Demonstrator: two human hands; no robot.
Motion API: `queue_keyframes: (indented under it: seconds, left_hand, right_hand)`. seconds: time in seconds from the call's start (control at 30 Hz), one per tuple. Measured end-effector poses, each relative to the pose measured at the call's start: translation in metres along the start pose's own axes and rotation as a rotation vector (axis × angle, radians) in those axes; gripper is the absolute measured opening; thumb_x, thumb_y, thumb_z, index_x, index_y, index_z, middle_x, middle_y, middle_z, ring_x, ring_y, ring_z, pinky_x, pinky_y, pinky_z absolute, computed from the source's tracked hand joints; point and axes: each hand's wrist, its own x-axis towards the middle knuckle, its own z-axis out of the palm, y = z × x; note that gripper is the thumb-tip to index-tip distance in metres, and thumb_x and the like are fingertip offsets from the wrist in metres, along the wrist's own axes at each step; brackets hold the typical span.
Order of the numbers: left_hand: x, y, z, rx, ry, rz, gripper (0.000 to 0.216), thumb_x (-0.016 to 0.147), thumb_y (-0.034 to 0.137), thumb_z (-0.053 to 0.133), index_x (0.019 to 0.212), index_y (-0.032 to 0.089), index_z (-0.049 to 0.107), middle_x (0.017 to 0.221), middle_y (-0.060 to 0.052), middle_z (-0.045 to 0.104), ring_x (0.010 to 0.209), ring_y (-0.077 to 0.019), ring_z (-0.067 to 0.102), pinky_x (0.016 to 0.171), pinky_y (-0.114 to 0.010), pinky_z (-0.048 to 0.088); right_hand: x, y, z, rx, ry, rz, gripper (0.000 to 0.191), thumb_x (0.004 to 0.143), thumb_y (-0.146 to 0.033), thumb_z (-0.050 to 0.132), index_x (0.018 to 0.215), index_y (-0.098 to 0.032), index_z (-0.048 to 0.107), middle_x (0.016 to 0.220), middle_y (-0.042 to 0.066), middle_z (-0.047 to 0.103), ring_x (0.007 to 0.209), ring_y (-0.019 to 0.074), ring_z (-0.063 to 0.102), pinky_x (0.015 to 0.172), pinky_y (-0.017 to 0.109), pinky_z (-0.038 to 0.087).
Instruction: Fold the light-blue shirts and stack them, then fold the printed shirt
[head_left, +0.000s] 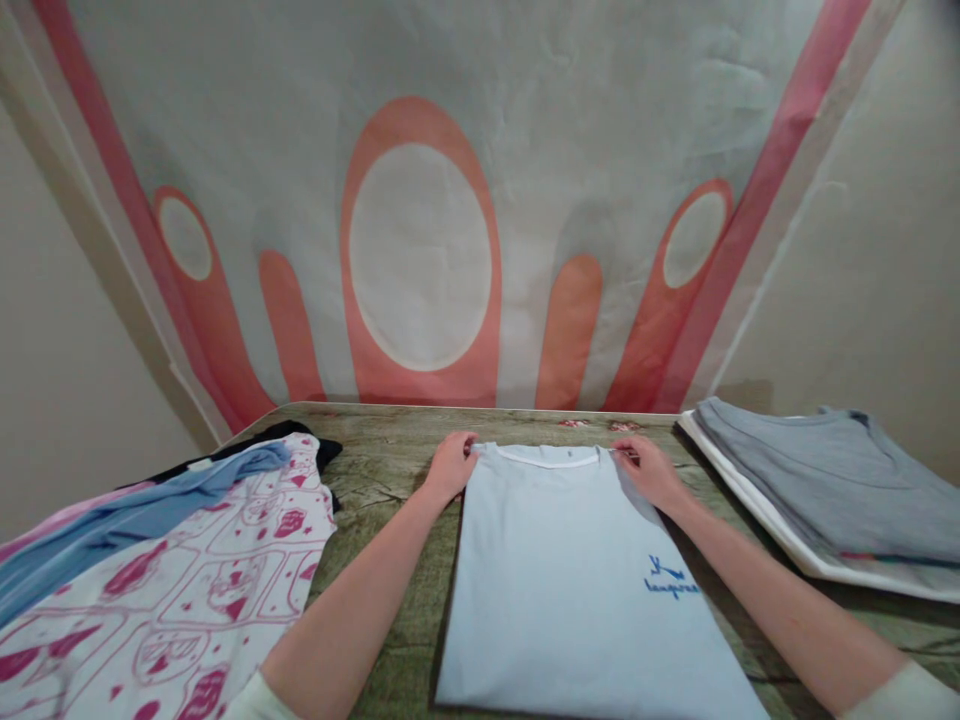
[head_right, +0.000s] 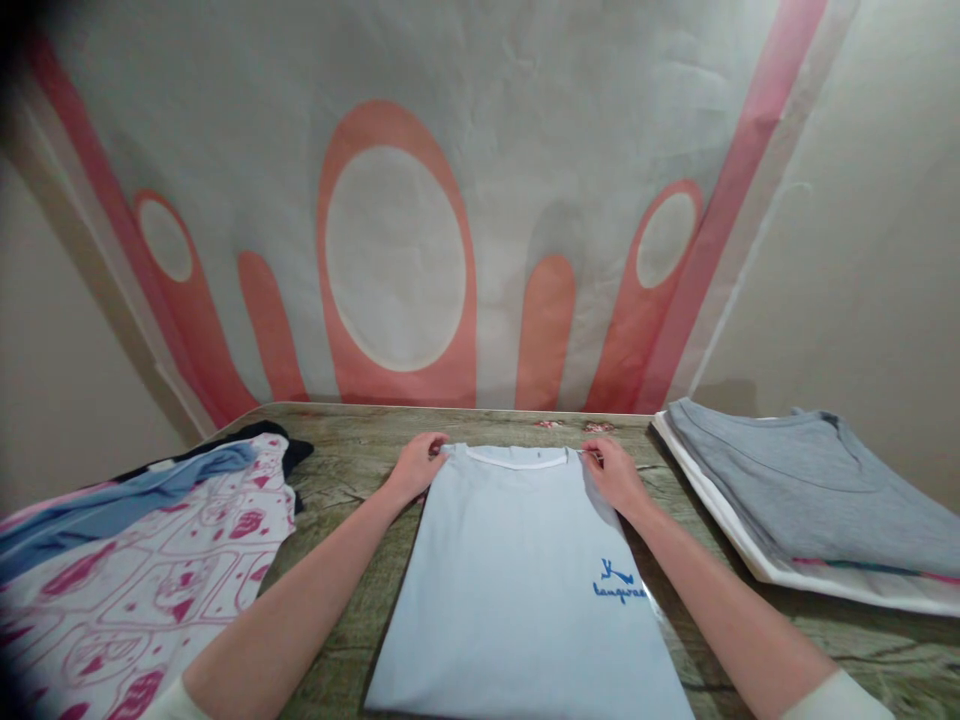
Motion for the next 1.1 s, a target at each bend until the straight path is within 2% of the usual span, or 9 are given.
queue_keyframes:
  seconds: [0.1, 0.17, 0.33, 0.43, 0.5, 0.6, 0.77, 0.9, 1.1]
  left_hand:
    - [-0.002, 0.005, -0.003, 0.145, 0.040, 0.069, 0.029, 0.077, 0.017, 0.056, 0.106, 0.015, 0.056, 0.106, -0.008, 0.058, 0.101, -0.0198, 0.053, 0.091, -0.033, 0.040]
    - [-0.005, 0.016, -0.005, 0.210, 0.012, 0.135, 0.025, 0.082, 0.019, 0.051, 0.106, 0.018, 0.056, 0.110, -0.007, 0.057, 0.107, -0.0198, 0.050, 0.094, -0.035, 0.036]
    - [-0.020, 0.049, 0.003, 0.295, -0.241, 0.318, 0.034, 0.092, 0.034, 0.035, 0.120, 0.020, 0.050, 0.131, -0.008, 0.047, 0.124, -0.0203, 0.036, 0.105, -0.040, 0.019]
    - [-0.029, 0.057, 0.011, 0.332, -0.366, 0.313, 0.056, 0.090, 0.049, 0.031, 0.135, 0.016, 0.033, 0.143, -0.011, 0.030, 0.132, -0.0236, 0.023, 0.106, -0.043, 0.014]
    - [-0.031, 0.055, 0.014, 0.341, -0.399, 0.304, 0.061, 0.090, 0.053, 0.027, 0.139, 0.015, 0.026, 0.145, -0.011, 0.023, 0.133, -0.0237, 0.019, 0.107, -0.042, 0.013]
    - [-0.031, 0.052, 0.016, 0.341, -0.400, 0.302, 0.062, 0.090, 0.053, 0.024, 0.140, 0.015, 0.024, 0.146, -0.011, 0.020, 0.134, -0.0235, 0.016, 0.107, -0.041, 0.012]
    - [-0.029, 0.054, 0.015, 0.308, -0.396, 0.295, 0.062, 0.090, 0.054, 0.027, 0.139, 0.017, 0.025, 0.146, -0.010, 0.022, 0.134, -0.0232, 0.016, 0.107, -0.041, 0.011]
    - [-0.030, 0.054, 0.016, 0.292, -0.384, 0.288, 0.062, 0.089, 0.053, 0.029, 0.138, 0.015, 0.028, 0.145, -0.011, 0.024, 0.134, -0.0243, 0.018, 0.107, -0.041, 0.012]
    - [-0.025, 0.053, 0.013, 0.324, -0.285, 0.284, 0.055, 0.090, 0.043, 0.033, 0.136, 0.013, 0.031, 0.145, -0.012, 0.025, 0.134, -0.0241, 0.017, 0.108, -0.041, 0.011]
  right_hand:
    - [0.001, -0.002, 0.000, -0.104, 0.002, -0.042, 0.019, 0.077, -0.027, 0.047, 0.084, -0.016, 0.062, 0.085, 0.008, 0.061, 0.078, 0.0206, 0.057, 0.074, 0.034, 0.045]
    - [0.002, -0.004, -0.001, -0.159, -0.001, -0.060, 0.019, 0.078, -0.026, 0.048, 0.082, -0.017, 0.063, 0.082, 0.008, 0.062, 0.081, 0.0216, 0.056, 0.076, 0.035, 0.043]
    - [0.002, -0.006, -0.002, -0.231, -0.016, -0.072, 0.019, 0.079, -0.026, 0.047, 0.081, -0.018, 0.065, 0.084, 0.007, 0.063, 0.086, 0.0224, 0.055, 0.081, 0.037, 0.040]
    - [0.001, -0.012, -0.005, -0.261, 0.019, -0.076, 0.022, 0.081, -0.028, 0.046, 0.087, -0.017, 0.064, 0.092, 0.009, 0.063, 0.092, 0.0231, 0.054, 0.084, 0.038, 0.040]
    - [-0.001, -0.020, -0.007, -0.289, 0.037, -0.098, 0.027, 0.083, -0.030, 0.043, 0.097, -0.016, 0.062, 0.102, 0.011, 0.061, 0.099, 0.0242, 0.052, 0.088, 0.039, 0.038]
    - [-0.008, -0.035, -0.003, -0.354, -0.025, -0.131, 0.043, 0.086, -0.039, 0.038, 0.116, -0.012, 0.054, 0.121, 0.015, 0.053, 0.115, 0.0265, 0.044, 0.098, 0.041, 0.032]
    - [-0.021, -0.054, 0.012, -0.425, -0.293, -0.077, 0.075, 0.084, -0.062, 0.024, 0.136, -0.008, 0.033, 0.143, 0.016, 0.029, 0.132, 0.0280, 0.023, 0.107, 0.044, 0.017]
    - [-0.022, -0.056, 0.013, -0.434, -0.375, -0.053, 0.077, 0.084, -0.064, 0.018, 0.139, -0.011, 0.029, 0.146, 0.012, 0.023, 0.134, 0.0253, 0.018, 0.108, 0.043, 0.013]
    - [-0.012, -0.052, 0.011, -0.399, -0.345, -0.052, 0.061, 0.090, -0.051, 0.018, 0.136, -0.014, 0.034, 0.144, 0.010, 0.029, 0.132, 0.0231, 0.023, 0.108, 0.044, 0.016]
